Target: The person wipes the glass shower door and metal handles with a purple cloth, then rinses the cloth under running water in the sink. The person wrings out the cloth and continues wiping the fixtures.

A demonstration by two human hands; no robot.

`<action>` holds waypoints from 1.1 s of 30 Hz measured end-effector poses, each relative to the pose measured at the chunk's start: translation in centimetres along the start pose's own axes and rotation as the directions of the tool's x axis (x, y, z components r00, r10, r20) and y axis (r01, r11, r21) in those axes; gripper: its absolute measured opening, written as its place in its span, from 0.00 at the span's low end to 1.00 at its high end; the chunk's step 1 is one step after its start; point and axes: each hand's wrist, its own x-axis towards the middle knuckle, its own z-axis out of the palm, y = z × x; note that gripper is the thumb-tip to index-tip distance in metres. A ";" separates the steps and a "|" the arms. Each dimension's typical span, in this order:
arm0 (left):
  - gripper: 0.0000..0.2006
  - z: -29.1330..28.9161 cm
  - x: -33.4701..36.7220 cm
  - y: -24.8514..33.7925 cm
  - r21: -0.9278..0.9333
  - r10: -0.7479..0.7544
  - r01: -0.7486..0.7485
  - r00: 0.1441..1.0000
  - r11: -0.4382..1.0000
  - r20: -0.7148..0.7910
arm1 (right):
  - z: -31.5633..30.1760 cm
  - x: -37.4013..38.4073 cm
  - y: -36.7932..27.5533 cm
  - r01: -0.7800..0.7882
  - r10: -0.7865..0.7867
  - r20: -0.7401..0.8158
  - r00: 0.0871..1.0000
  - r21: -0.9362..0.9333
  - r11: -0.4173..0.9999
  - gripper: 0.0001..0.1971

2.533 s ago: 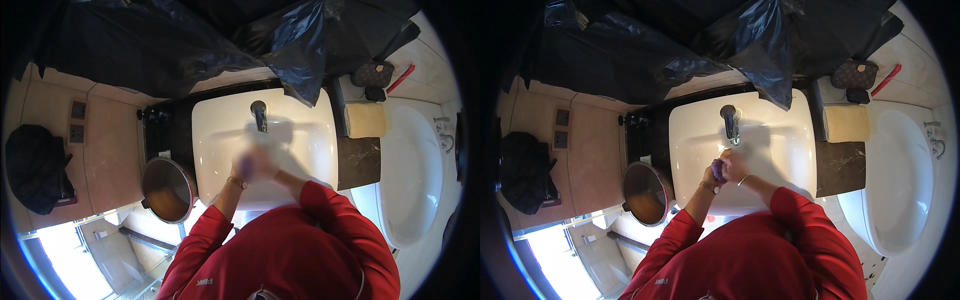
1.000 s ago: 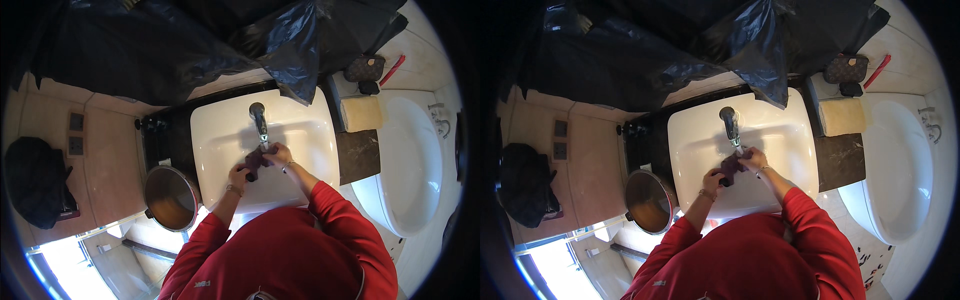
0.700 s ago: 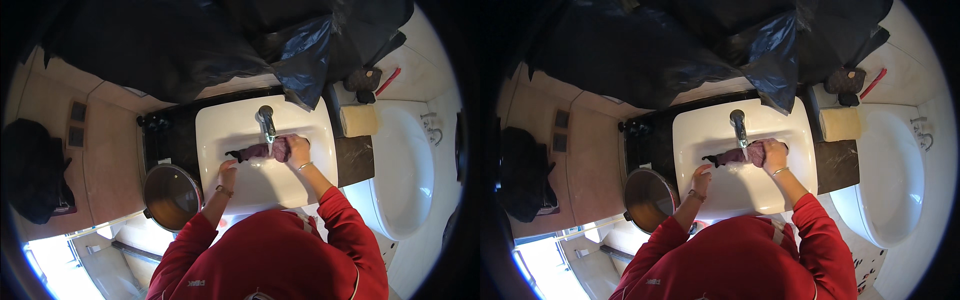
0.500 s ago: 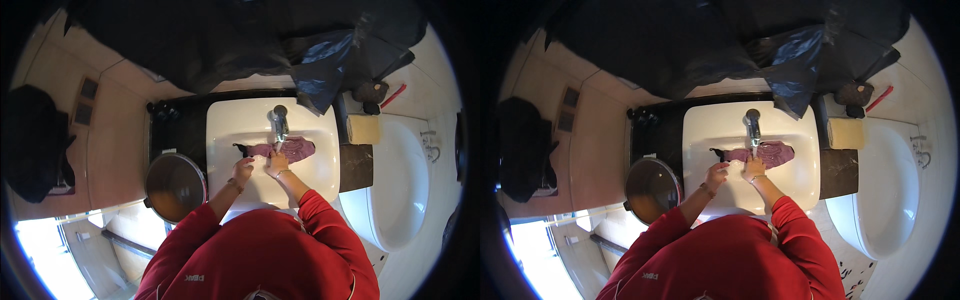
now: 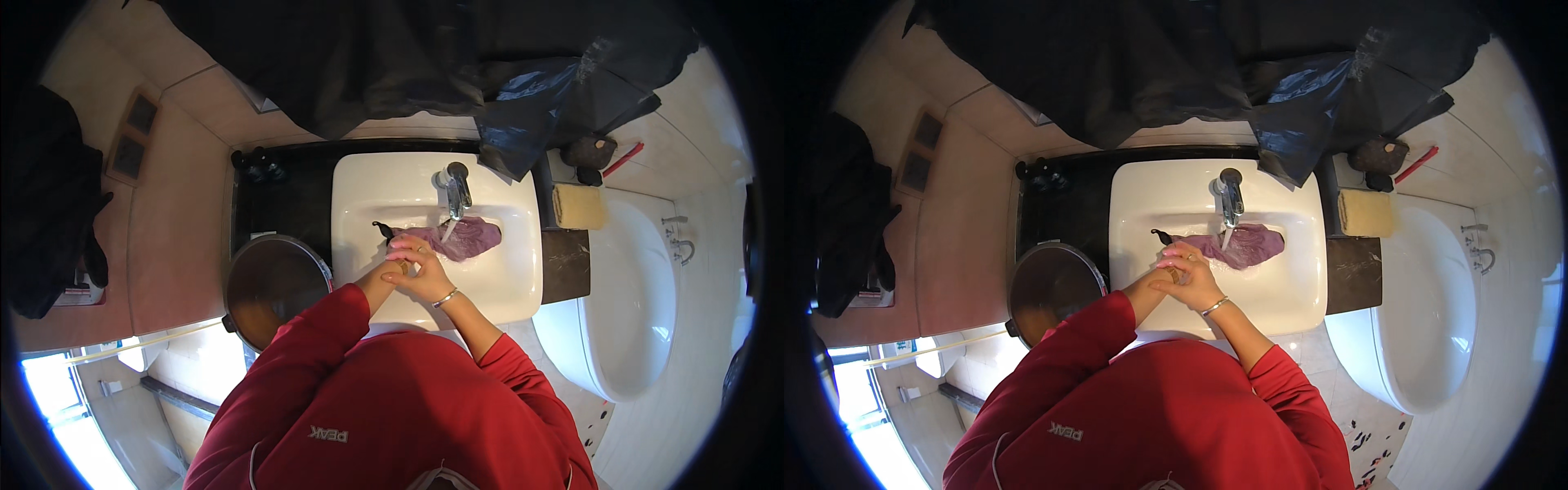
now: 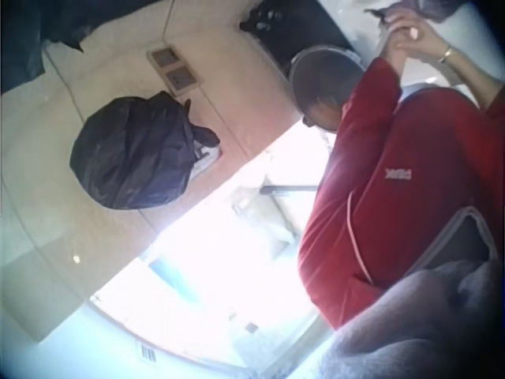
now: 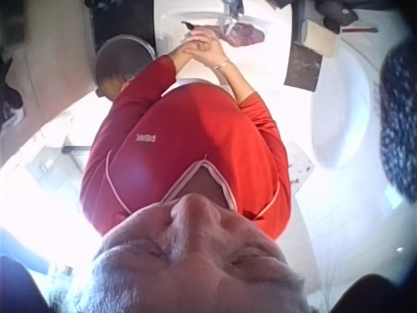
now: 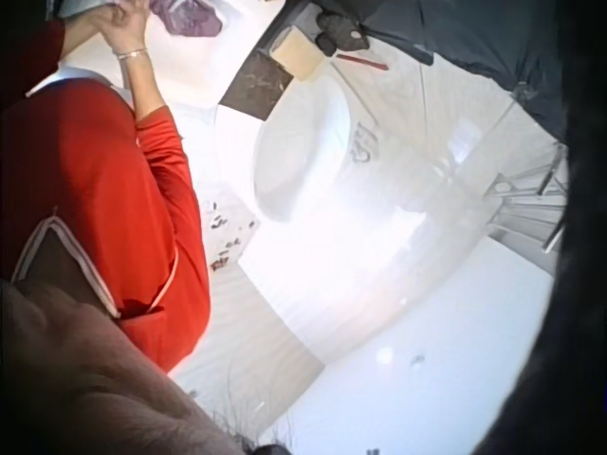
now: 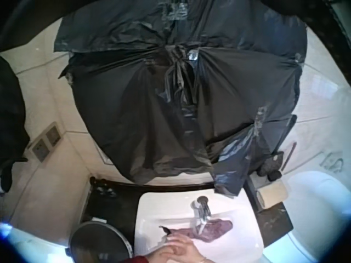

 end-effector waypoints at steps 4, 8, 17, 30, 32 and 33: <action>0.12 -0.1 -0.8 1.2 -0.094 -0.051 0.059 0.995 0.994 0.083 | -0.9 -1.0 1.0 -0.211 0.214 0.006 0.977 0.196 0.958 0.14; 0.11 -0.3 -1.5 1.5 -0.174 -0.094 0.118 0.986 0.978 0.136 | -0.2 -1.0 -1.8 -0.042 0.042 -0.002 0.999 -0.068 0.997 0.11; 0.11 -0.8 -0.8 2.4 -0.412 -0.271 0.368 0.922 0.834 0.275 | -0.6 -1.3 -5.1 0.313 -0.280 0.187 0.942 -0.178 0.933 0.29; 0.15 5.3 -4.5 3.6 0.773 0.686 -0.627 0.519 -0.100 0.509 | -1.1 3.9 -7.1 0.132 0.077 0.781 0.620 -0.201 0.971 0.33; 0.13 4.7 -1.4 1.7 0.775 0.629 -0.600 0.684 0.197 0.370 | -1.0 4.1 -7.1 0.161 0.050 0.753 0.656 -0.205 0.965 0.29; 0.12 4.1 -1.3 1.8 0.751 0.575 -0.564 0.758 0.343 0.307 | -0.4 3.6 -7.1 0.201 0.046 0.680 0.732 -0.281 0.939 0.27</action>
